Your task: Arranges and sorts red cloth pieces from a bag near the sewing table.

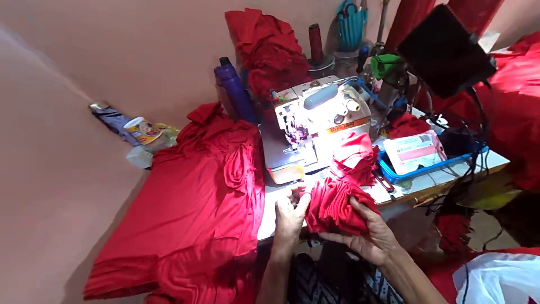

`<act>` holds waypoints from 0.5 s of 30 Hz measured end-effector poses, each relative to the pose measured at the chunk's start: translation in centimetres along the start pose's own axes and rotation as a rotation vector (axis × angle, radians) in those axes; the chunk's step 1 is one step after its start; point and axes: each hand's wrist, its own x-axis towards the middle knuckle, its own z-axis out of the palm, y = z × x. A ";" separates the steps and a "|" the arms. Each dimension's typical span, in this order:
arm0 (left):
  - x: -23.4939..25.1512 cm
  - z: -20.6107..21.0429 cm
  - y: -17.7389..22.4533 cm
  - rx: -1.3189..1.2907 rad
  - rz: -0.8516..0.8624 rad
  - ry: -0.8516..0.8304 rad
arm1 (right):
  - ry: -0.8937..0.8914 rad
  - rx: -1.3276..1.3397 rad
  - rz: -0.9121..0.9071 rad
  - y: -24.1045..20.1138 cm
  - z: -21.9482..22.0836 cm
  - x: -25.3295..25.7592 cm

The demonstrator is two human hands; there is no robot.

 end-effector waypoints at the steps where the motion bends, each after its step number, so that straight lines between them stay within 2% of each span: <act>1: 0.5 0.0 0.0 0.006 -0.033 0.022 | 0.034 -0.076 -0.008 0.1 0.3 0.1; 4: 1.2 0.8 -0.2 0.037 -0.090 0.041 | 0.134 -0.203 -0.012 0.7 1.3 0.5; 6: 0.8 1.7 0.2 0.057 -0.128 -0.015 | 0.235 -0.206 -0.046 1.0 2.0 0.8; 11: -0.2 3.5 2.6 0.280 -0.163 -0.430 | 0.362 -0.227 -0.183 0.6 2.8 -0.4; 15: 0.6 4.7 3.1 0.271 -0.134 -0.603 | 0.354 -0.179 -0.261 -0.1 2.2 -1.7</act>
